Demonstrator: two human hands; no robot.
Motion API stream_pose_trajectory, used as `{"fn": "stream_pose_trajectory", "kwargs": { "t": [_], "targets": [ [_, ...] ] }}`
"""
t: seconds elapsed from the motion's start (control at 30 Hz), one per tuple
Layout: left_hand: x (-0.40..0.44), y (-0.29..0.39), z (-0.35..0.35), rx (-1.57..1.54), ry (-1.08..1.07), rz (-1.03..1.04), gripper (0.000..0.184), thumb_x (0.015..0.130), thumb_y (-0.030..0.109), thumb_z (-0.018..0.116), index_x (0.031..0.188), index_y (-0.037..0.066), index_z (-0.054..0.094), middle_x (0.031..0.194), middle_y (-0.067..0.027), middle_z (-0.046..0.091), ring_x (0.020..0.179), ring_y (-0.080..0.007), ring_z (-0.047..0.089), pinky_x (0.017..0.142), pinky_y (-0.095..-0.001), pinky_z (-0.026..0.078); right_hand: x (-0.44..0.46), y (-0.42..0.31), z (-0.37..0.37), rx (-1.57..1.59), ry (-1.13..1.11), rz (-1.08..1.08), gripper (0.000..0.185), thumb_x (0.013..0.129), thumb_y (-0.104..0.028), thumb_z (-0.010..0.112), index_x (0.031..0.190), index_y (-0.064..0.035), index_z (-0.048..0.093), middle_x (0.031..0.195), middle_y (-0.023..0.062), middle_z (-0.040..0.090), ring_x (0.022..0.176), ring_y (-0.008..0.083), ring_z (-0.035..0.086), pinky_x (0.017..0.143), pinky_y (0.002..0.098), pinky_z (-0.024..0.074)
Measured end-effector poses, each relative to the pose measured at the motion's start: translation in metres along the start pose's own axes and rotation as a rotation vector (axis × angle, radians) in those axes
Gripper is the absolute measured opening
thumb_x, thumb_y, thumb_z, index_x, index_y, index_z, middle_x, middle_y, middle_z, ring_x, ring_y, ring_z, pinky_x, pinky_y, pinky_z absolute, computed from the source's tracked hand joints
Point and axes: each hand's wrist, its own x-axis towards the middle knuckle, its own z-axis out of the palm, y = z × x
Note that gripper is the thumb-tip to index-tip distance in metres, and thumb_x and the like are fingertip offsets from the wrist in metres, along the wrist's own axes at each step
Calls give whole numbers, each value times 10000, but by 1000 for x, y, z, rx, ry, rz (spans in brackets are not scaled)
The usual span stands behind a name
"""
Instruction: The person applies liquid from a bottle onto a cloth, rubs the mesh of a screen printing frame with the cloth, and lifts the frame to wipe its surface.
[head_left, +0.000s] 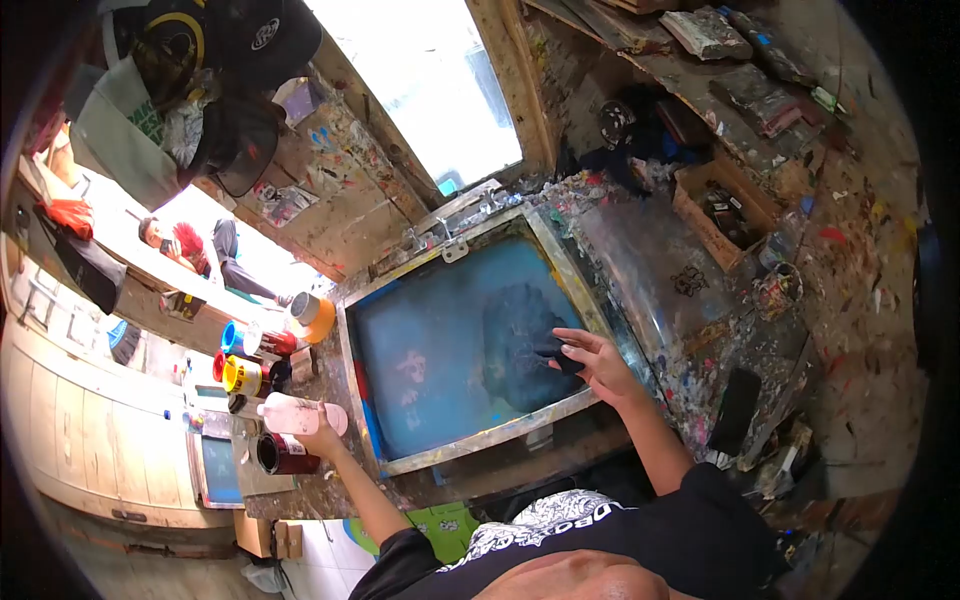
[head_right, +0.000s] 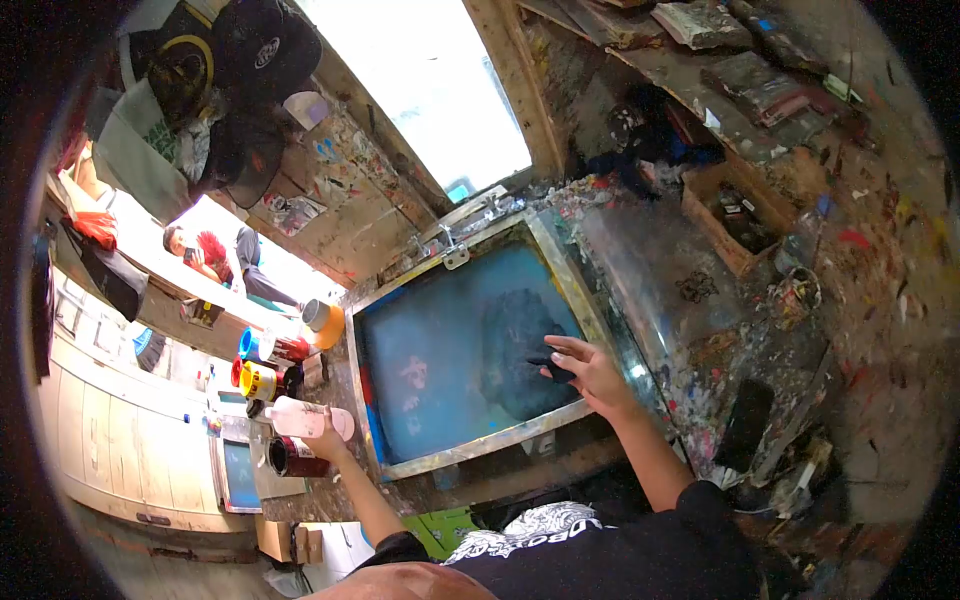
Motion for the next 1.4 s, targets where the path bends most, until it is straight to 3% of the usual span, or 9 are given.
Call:
{"fn": "stream_pose_trajectory", "kwargs": {
  "t": [0.1,0.2,0.33,0.4,0.53,0.8,1.07,1.27,1.4],
  "targets": [
    [-5,-2,7,70,29,-171,1038,647,500,941,1416,-29,488,1372,-227,613,1270,-389,580,1083,-477,443,-6,3,-4,-11,13,-11,401,970,-5,647,1361,46,574,1162,114,650,999,207,703,889,307,591],
    [-14,-22,11,-84,12,-160,1073,714,420,927,1480,-77,364,1483,-290,476,1363,-437,478,1146,-494,385,-11,5,-6,-13,15,22,407,954,8,661,1352,37,582,1157,113,657,1000,212,704,894,310,583],
    [-109,19,-23,108,151,311,872,788,234,865,1455,-54,383,1426,-267,494,1341,-429,462,1161,-532,342,-16,11,-5,-15,50,38,407,930,16,686,1327,38,597,1146,110,668,1001,212,701,902,307,568],
    [-169,54,-45,-145,-142,364,785,802,214,850,1421,-31,434,1413,-252,506,1347,-406,454,1174,-533,309,-11,19,-13,-45,38,0,395,912,15,709,1291,61,605,1141,116,681,1003,208,698,907,303,550],
    [-240,92,-83,-55,-622,622,693,793,375,844,1324,25,568,1359,-188,562,1341,-364,480,1182,-502,287,-1,22,-11,-109,85,22,360,901,18,719,1239,82,616,1136,130,689,1000,204,694,913,304,540],
    [-253,83,-69,-31,-574,709,717,630,520,908,1131,56,691,1005,-76,654,1005,-270,617,1096,-503,320,17,1,16,-184,-61,35,230,944,-21,689,1161,47,653,1101,156,722,961,251,737,862,363,623],
    [-237,100,-77,-148,-515,704,753,590,494,941,1123,50,648,1005,-91,664,1000,-279,621,1063,-486,344,83,-56,4,-1056,-85,-330,281,980,-182,680,1175,19,697,1046,87,731,856,135,704,748,313,578],
    [-233,103,-80,-150,-494,699,758,588,465,955,1148,64,639,1015,-82,669,1009,-279,624,1066,-487,345,152,-50,26,-1402,-282,-364,232,950,-139,663,1122,12,701,983,165,712,871,284,705,785,387,557],
    [-241,92,-72,-212,-407,683,812,602,471,953,1218,72,605,1081,-71,681,1113,-268,622,1113,-505,301,179,-22,56,-1686,-517,-604,182,910,-92,656,1062,4,689,1043,188,664,933,374,653,854,415,536]
  ]
}}
